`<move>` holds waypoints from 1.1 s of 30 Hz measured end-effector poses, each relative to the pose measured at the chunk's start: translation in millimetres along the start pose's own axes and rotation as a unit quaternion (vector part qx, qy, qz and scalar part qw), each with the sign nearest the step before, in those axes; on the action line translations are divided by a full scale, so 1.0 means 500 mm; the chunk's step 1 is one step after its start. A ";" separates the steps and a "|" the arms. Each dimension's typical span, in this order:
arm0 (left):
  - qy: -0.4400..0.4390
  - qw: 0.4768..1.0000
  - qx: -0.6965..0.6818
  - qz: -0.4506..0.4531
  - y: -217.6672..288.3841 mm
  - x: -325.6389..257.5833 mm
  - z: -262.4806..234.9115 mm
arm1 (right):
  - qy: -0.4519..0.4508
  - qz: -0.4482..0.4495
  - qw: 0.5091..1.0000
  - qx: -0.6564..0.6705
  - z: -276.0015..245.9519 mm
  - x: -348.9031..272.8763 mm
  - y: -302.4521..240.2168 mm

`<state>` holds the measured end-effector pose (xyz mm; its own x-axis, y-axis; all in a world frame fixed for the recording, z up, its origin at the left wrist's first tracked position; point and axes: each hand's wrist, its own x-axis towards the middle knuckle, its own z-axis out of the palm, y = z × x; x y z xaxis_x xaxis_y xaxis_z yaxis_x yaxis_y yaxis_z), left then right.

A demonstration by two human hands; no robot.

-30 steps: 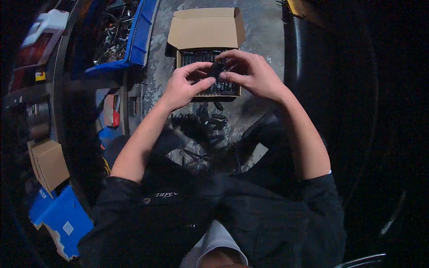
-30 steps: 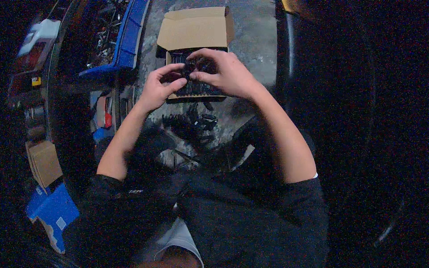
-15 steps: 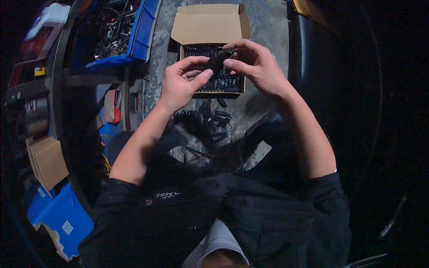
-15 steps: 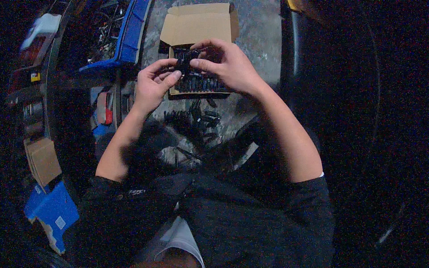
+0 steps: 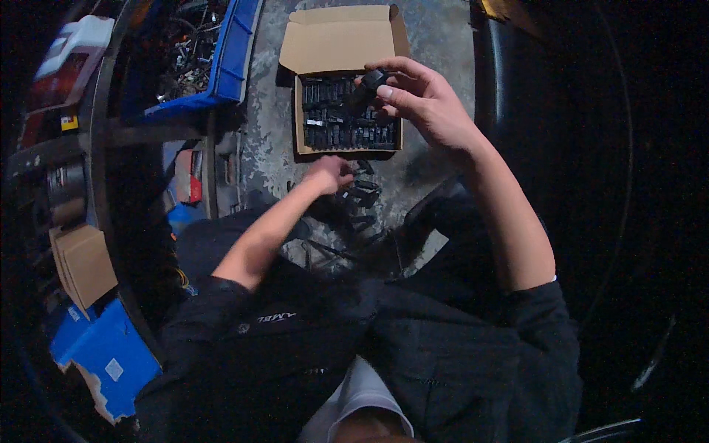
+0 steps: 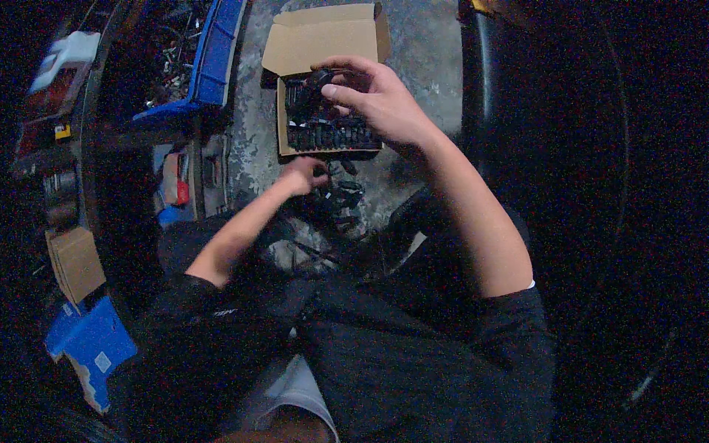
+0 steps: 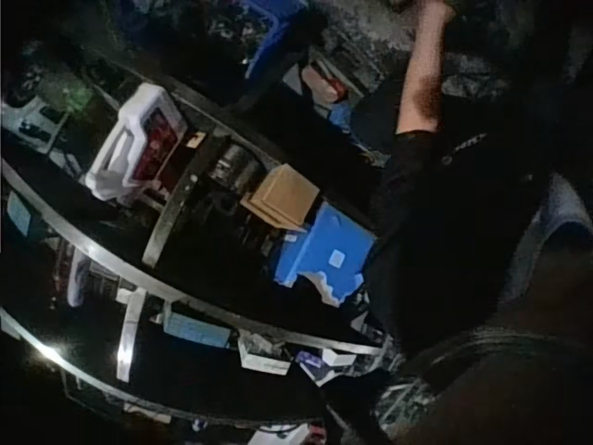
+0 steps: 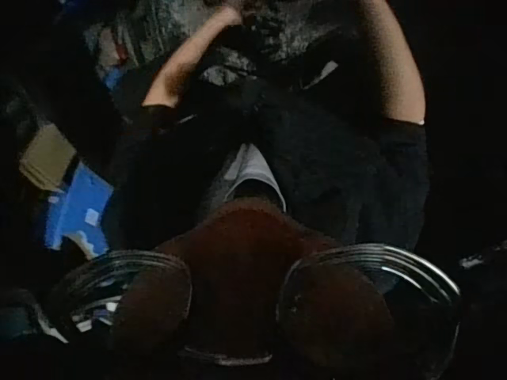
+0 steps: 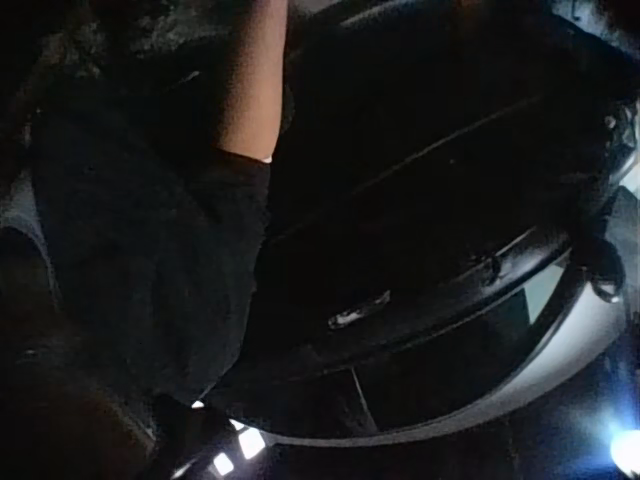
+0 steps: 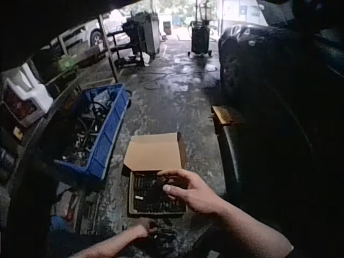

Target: The person sits on the floor and repeatedly picks up small black plastic components from a cardboard box. They manipulate the parts by hand, snapping them together or apart, and place them back into the box or onto the floor.

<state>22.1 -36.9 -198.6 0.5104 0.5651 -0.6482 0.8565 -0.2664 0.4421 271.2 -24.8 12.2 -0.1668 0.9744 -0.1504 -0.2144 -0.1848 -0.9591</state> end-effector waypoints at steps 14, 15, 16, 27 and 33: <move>0.176 0.969 -0.170 0.025 0.019 0.030 0.050 | -0.029 0.035 0.995 0.087 -0.008 -0.021 -0.005; 0.197 0.952 -0.227 0.049 0.049 0.025 -0.011 | -0.025 0.034 0.996 0.083 -0.008 -0.019 -0.005; 0.218 0.931 -0.283 0.072 0.076 0.007 -0.068 | -0.023 0.034 0.995 0.086 -0.005 -0.019 -0.006; 0.195 0.813 -0.505 0.217 0.164 -0.197 -0.290 | 0.035 0.055 0.991 0.113 0.013 -0.008 0.005; 0.265 0.815 -0.481 0.185 0.161 -0.213 -0.301 | 0.037 0.035 0.996 0.079 0.037 0.000 0.018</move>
<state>25.3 -0.9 -0.6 0.3974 0.9105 -0.1145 0.0652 0.0964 0.9932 251.4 -28.8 8.1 -0.1171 0.9641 -0.2383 -0.3552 -0.2647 -0.8965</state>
